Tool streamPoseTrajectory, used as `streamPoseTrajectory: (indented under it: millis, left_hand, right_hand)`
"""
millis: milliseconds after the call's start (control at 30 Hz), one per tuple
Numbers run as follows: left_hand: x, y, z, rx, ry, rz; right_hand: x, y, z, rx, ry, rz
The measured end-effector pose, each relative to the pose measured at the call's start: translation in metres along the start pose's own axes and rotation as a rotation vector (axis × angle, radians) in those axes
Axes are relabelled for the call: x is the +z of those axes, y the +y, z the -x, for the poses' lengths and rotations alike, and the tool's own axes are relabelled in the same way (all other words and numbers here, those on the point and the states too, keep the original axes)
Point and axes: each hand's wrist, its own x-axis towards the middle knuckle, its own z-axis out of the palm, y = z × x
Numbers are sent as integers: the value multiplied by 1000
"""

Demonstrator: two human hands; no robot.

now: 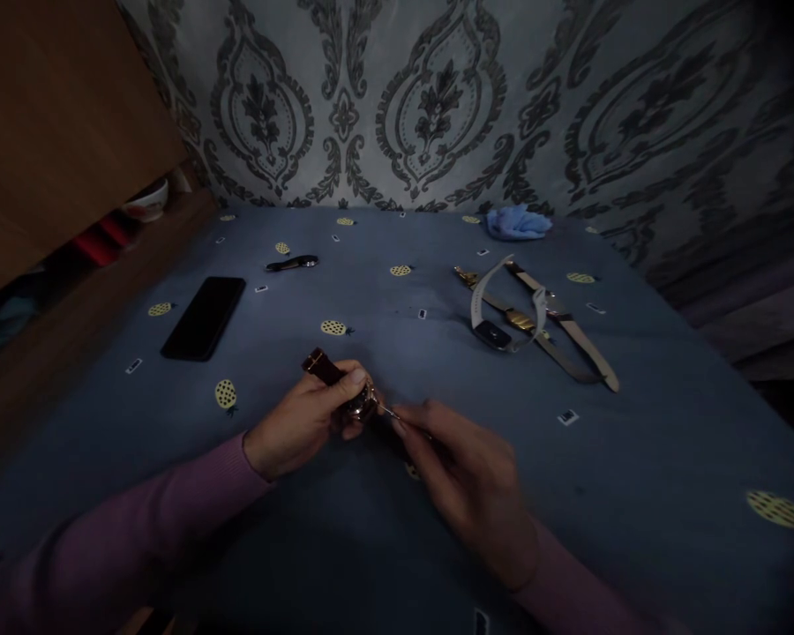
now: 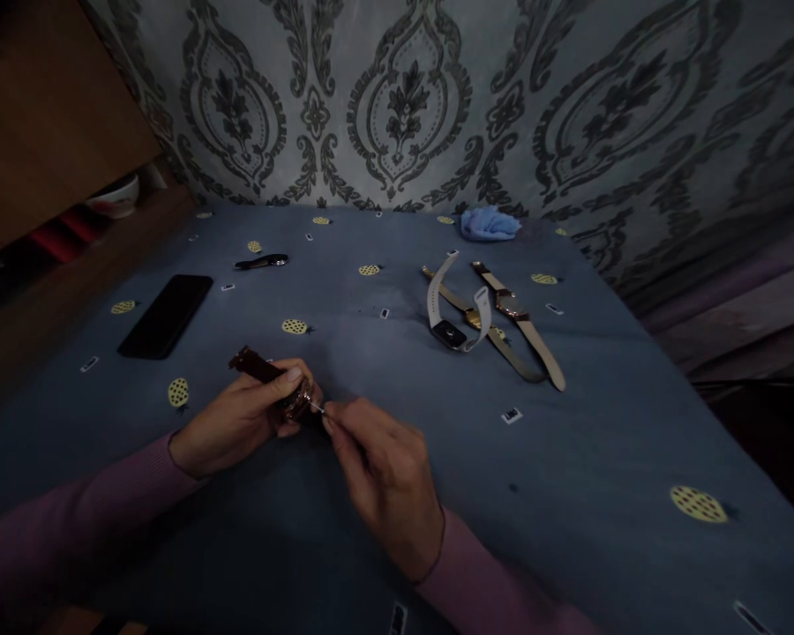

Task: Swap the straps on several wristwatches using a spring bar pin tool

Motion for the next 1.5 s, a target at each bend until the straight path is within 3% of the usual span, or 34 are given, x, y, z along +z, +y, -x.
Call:
streamPoseTrajectory:
  millis: [233,667,1267,1500]
  left_hand:
    - [0,0,1,-4,2,12]
    - [0,0,0,-5,5,22]
    - [-2,-2,0,45,5,-50]
    - [-3,-3,0,125,-20,-193]
  right_hand:
    - [-1,1,-1,-50,44,2]
    - [-1,-1,0,46,-23,-17]
    - [-1,0,-2,11,-21,4]
    - [-4,-2,-2,59,-153,22]
